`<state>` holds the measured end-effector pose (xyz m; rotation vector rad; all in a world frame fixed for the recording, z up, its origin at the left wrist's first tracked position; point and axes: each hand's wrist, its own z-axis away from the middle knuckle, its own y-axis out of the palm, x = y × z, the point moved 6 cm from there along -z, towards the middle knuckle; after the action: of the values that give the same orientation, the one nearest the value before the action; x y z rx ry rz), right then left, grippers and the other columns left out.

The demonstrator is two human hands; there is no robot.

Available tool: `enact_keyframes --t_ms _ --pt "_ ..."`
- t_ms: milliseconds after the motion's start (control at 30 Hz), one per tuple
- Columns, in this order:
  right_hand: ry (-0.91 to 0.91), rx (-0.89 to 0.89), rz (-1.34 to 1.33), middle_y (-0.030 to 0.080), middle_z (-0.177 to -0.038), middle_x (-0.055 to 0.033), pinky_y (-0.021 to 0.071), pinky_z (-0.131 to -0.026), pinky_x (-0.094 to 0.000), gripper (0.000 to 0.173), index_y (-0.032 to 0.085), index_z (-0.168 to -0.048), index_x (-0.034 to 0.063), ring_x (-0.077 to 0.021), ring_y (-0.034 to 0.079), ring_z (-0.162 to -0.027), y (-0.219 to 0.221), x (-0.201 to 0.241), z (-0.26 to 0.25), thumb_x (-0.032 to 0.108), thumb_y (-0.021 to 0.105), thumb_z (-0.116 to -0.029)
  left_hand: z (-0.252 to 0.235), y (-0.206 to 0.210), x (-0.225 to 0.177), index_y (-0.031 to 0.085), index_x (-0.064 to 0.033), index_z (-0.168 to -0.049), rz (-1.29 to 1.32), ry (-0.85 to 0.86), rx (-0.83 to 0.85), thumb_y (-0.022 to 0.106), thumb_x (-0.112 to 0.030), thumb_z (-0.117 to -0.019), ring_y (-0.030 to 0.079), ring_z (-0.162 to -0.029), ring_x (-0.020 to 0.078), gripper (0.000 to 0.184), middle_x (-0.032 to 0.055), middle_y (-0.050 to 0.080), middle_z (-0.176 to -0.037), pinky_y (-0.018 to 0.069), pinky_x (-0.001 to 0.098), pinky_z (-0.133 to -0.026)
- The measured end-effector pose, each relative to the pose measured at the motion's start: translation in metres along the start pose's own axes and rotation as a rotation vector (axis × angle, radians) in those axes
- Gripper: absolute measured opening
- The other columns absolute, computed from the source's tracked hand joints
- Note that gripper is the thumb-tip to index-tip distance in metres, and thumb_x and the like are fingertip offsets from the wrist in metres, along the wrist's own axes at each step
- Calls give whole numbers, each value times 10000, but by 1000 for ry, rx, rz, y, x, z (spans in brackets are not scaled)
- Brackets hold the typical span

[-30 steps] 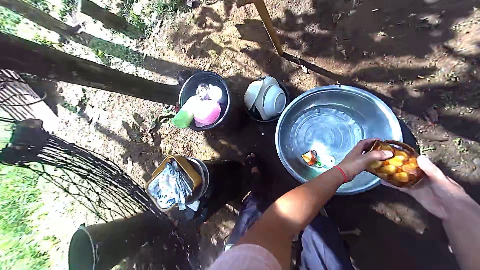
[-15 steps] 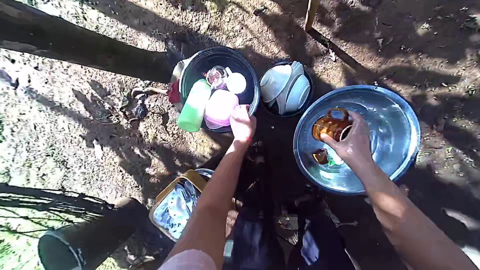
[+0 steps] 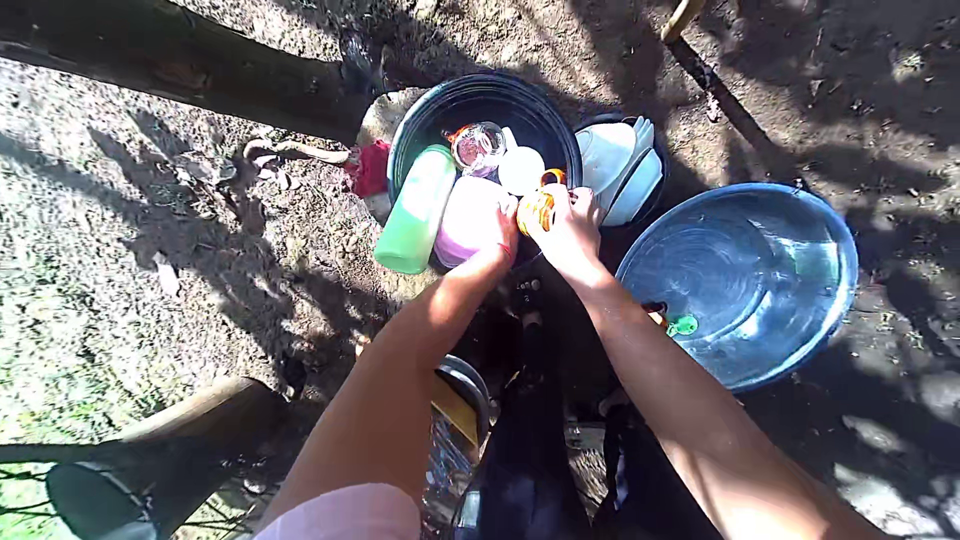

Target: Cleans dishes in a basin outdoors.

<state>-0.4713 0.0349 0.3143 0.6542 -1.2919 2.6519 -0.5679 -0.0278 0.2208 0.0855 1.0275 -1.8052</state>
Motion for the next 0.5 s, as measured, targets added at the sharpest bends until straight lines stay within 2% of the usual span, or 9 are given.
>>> enact_keyframes --t_ms 100,167,233,267,300,333,367,433,500 --pt "26 124 29 397 -1481 -319 501 -937 -592 691 501 -1459 131 -518 492 -1268 3 8 1 338 788 -865 -5 9 18 304 -109 -1615 -162 -103 150 552 98 -948 166 -1535 502 741 328 57 -1671 259 593 -1205" --pt "12 167 45 412 -1464 -331 494 -948 -601 694 493 -1457 127 -527 505 -1252 4 7 2 345 786 -866 -3 16 25 236 -77 -1632 -311 -43 214 510 89 -978 112 -1551 502 728 287 54 -1691 196 591 -1235" --pt "-3 163 54 436 -1438 -343 494 -953 -603 692 478 -1482 113 -530 523 -1235 4 7 0 361 763 -903 4 8 22 252 -49 -1621 -444 19 270 438 52 -1032 160 -1543 497 626 210 124 -1708 220 591 -1222" --pt "-5 165 70 442 -1440 -338 502 -952 -598 691 468 -1498 121 -525 530 -1235 5 7 -3 372 751 -919 10 0 19 225 -87 -1637 -436 2 281 403 20 -1059 238 -1529 463 614 191 185 -1700 277 563 -1203" --pt "-1 177 87 436 -1452 -336 506 -951 -595 699 452 -1514 129 -524 527 -1245 6 8 -4 374 747 -929 16 -8 17 229 -121 -1641 -346 -37 270 382 -13 -1079 328 -1498 429 593 190 266 -1673 328 549 -1176" --pt "10 192 106 428 -1462 -332 511 -946 -594 707 440 -1522 141 -521 522 -1255 7 8 -5 370 751 -930 20 -14 19 306 -142 -1619 -195 -85 206 399 -76 -1096 436 -1434 412 536 212 387 -1603 388 552 -1139" --pt "23 206 119 421 -1467 -330 515 -940 -596 719 435 -1527 152 -523 519 -1258 8 9 -5 366 761 -924 22 -17 21 342 -135 -1599 -115 -105 173 422 -105 -1098 479 -1397 416 508 237 430 -1563 411 557 -1122" --pt "46 244 144 400 -1488 -325 522 -933 -591 753 426 -1549 159 -520 514 -1264 10 13 -3 373 774 -916 23 -11 23 165 -168 -1659 -283 -48 273 428 0 -1061 387 -1443 476 674 274 261 -1644 381 568 -1128" --pt "33 283 177 387 -1500 -326 527 -919 -579 744 447 -1538 154 -512 523 -1255 10 18 0 374 779 -909 23 -14 25 188 -191 -1657 -268 -51 269 435 -12 -1061 398 -1438 478 669 284 269 -1637 394 574 -1122"
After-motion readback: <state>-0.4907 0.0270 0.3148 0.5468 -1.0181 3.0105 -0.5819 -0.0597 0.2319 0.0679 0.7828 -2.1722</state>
